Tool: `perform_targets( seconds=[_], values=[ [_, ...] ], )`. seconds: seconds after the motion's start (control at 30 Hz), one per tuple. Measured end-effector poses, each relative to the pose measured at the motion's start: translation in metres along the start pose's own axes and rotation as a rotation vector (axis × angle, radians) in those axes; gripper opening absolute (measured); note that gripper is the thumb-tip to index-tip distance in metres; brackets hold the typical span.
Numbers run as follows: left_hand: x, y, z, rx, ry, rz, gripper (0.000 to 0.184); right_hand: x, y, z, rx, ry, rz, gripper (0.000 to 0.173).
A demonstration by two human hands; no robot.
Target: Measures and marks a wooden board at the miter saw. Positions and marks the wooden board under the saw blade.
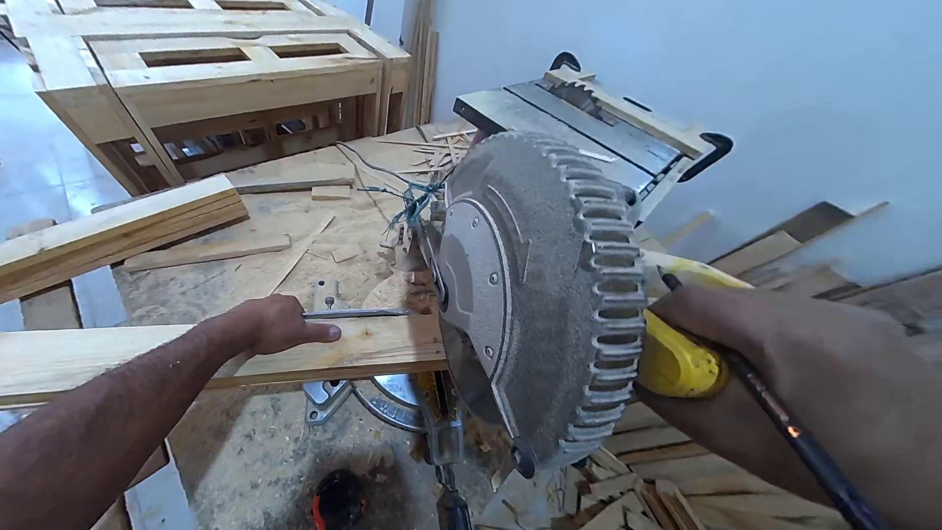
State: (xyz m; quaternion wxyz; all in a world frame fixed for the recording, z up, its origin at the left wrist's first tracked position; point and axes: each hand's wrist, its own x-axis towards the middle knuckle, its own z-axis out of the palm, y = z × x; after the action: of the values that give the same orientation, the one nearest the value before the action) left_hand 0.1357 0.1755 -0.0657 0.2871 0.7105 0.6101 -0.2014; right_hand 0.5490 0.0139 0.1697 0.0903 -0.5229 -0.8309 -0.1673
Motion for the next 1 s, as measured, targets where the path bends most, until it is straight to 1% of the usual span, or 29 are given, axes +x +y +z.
perform_targets(
  seconds=[0.2, 0.3, 0.43, 0.53, 0.8, 1.0],
  values=[
    [-0.001, -0.001, 0.002, -0.016, 0.005, 0.000, 0.091, -0.017, -0.004, 0.010, 0.009, -0.045, 0.011, 0.027],
    [-0.002, 0.000, 0.001, -0.024, 0.011, -0.008, 0.091, -0.019, -0.005, 0.013, 0.004, -0.035, 0.024, 0.029],
    [0.000, 0.000, -0.002, -0.035, -0.028, -0.026, 0.092, -0.025, -0.003, 0.019, 0.011, -0.021, 0.004, 0.032],
    [0.002, -0.002, 0.000, -0.019, -0.022, -0.025, 0.094, -0.029, -0.003, 0.021, 0.015, -0.034, 0.002, 0.031],
    [0.002, -0.002, 0.000, -0.027, -0.016, -0.015, 0.093, -0.040, -0.009, 0.028, 0.014, -0.044, -0.025, 0.033],
    [0.001, -0.001, -0.002, -0.021, -0.025, -0.015, 0.094, -0.044, -0.015, 0.035, -0.003, -0.016, -0.013, 0.035]
  ],
)
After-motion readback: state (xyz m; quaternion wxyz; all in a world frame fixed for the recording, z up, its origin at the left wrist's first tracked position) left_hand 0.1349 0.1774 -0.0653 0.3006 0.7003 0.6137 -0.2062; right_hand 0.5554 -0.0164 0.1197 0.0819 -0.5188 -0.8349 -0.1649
